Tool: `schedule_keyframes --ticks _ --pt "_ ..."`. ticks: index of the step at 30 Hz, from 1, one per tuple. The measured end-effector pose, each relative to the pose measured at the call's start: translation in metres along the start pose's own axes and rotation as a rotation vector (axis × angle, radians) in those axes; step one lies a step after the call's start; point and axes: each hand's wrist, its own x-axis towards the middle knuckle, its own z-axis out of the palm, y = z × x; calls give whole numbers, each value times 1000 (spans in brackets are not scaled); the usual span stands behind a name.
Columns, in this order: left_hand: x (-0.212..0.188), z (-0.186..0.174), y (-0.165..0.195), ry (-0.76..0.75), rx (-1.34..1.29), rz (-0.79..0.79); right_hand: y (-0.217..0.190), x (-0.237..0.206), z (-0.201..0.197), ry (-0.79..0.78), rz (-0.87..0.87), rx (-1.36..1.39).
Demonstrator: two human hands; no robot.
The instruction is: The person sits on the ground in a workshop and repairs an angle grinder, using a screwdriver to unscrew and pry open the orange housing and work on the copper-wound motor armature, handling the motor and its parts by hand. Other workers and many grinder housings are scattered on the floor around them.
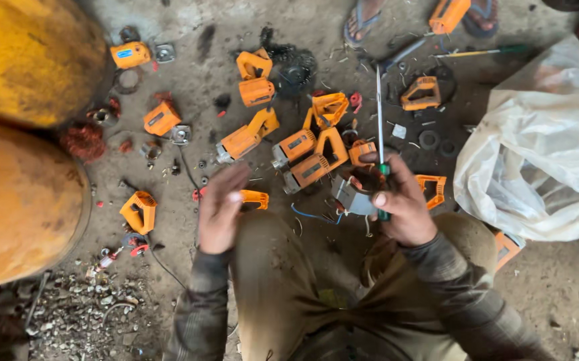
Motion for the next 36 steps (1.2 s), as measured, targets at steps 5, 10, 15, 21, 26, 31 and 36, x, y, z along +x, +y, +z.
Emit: schedule_keyframes --ticks 5,10,15,21,26,31,36 --pt "65 112 51 -561 117 74 -25 23 3 -211 -117 -261" --pt "84 136 43 -760 -235 -109 -8 30 -13 -168 -124 -322" --pt "90 120 26 -669 -58 -119 2 41 -25 -107 -214 -529" --pt "82 136 12 -330 23 -92 9 36 -16 203 -127 -578" --pt "88 114 19 -108 -144 -122 2 9 -6 138 -233 -864" --pt "88 89 39 92 208 88 -3 -6 4 -99 -390 -1109" --pt "84 84 44 116 327 89 -3 -10 10 -36 -288 -1047"
